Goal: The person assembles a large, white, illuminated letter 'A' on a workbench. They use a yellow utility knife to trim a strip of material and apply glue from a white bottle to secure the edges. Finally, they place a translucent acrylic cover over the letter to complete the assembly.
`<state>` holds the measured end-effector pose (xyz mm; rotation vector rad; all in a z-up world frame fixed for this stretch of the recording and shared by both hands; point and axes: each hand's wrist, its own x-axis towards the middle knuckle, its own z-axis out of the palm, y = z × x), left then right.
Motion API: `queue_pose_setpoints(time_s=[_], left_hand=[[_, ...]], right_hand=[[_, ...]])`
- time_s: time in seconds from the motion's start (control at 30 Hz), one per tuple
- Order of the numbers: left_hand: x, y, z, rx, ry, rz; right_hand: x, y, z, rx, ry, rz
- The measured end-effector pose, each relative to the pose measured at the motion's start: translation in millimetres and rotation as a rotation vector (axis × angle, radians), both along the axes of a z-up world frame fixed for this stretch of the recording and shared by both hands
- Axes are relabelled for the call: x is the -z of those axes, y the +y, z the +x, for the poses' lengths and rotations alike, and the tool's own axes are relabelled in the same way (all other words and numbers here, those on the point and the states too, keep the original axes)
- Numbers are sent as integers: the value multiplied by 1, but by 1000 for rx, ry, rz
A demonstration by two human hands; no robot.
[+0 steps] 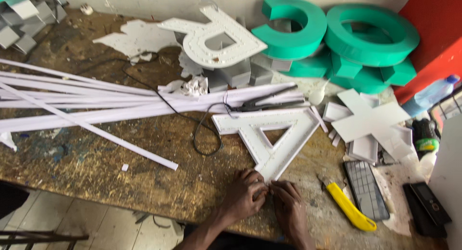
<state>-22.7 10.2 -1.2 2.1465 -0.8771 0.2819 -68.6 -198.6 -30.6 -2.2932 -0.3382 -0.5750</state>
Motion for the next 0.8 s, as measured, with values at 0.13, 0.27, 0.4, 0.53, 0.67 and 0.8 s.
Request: queue_pose_setpoints(time_s=[0.13, 0.27, 0.4, 0.53, 0.67, 0.8], left_hand=[[3, 0, 2, -2, -16, 20], [-3, 2, 1, 8, 17, -27], [-9, 4, 5, 14, 56, -32], [-8, 5, 6, 26, 41, -61], [-8, 5, 12, 32, 18, -73], [-5, 4, 6, 39, 38, -75]], right_hand=[[-20, 3, -2, -66, 22, -28], [-30, 8, -3, -62, 0, -30], [-27, 7, 2, -73, -1, -15], [-25, 7, 0, -27, 57, 10], [-36, 12, 6, -1, 67, -6], [-26, 8, -3, -2, 88, -36]])
